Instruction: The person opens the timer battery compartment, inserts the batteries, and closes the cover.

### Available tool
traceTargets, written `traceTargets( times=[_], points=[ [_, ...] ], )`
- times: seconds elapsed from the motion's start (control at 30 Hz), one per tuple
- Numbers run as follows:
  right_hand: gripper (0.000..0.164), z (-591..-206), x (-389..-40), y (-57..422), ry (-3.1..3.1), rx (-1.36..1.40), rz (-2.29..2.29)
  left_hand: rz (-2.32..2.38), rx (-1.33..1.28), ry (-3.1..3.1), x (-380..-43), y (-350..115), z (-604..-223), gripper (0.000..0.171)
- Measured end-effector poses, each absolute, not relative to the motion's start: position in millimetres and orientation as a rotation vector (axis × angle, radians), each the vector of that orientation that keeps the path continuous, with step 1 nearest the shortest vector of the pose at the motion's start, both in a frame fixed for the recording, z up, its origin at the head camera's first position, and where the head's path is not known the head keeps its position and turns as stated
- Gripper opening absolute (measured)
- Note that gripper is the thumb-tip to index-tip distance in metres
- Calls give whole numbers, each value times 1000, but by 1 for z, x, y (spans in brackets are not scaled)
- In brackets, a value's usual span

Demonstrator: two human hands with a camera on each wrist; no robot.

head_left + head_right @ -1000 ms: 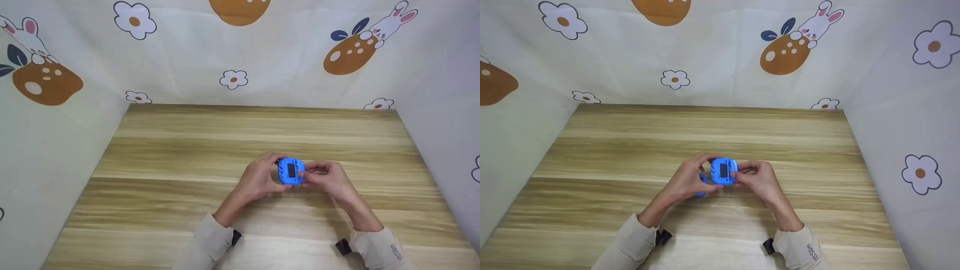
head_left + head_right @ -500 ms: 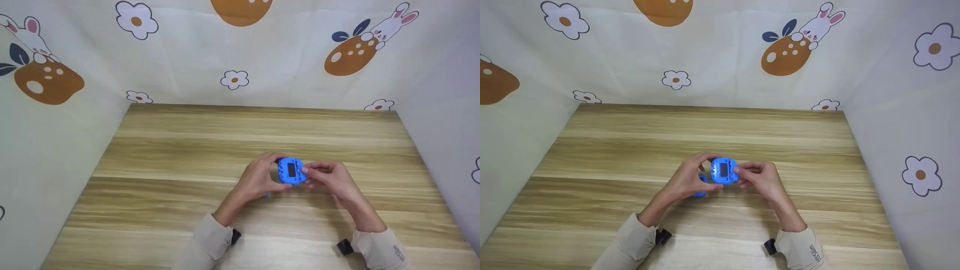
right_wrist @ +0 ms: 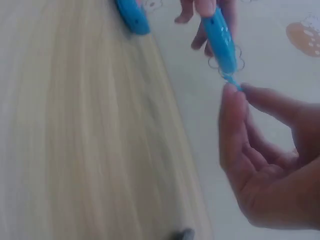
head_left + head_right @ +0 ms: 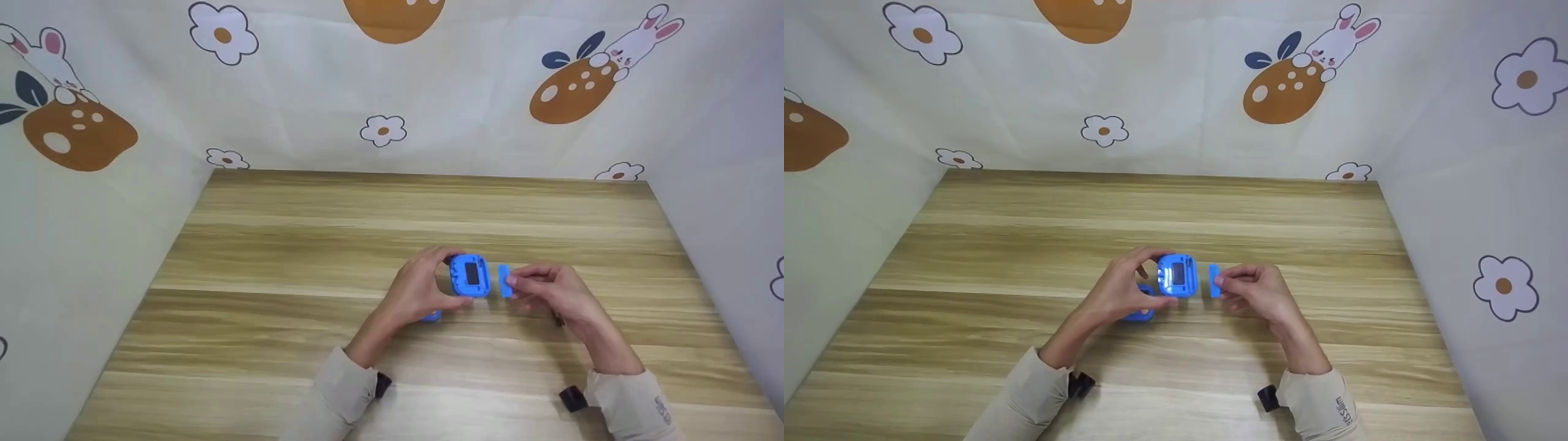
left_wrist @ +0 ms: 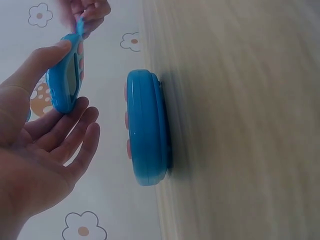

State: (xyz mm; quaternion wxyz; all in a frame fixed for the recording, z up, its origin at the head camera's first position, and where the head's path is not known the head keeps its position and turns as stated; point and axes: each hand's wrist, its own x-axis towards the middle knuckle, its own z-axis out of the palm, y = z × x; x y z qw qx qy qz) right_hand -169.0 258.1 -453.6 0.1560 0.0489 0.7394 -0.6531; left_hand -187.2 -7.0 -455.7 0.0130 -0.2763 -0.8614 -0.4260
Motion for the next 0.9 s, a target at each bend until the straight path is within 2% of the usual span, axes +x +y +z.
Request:
traceTargets(
  times=[0.2,0.43,0.57,0.77,0.9],
  points=[
    [32,-463,-169,257,2279,91,-1615,-1333,-862,-2700,-186,-8,-453,76],
    [15,-466,-167,253,2511,102,-1340,-1339,-872,-2692,-186,-7,-454,75],
    [16,-463,-166,258,2611,61,-1191,-1343,-876,-2685,-186,-7,-454,75],
    [16,-440,-163,286,2733,-377,-1150,-1364,-885,-2670,-186,-6,-453,74],
    [36,-431,-158,307,2768,-646,-1133,-1373,-894,-2660,-186,-6,-454,74]
  ],
)
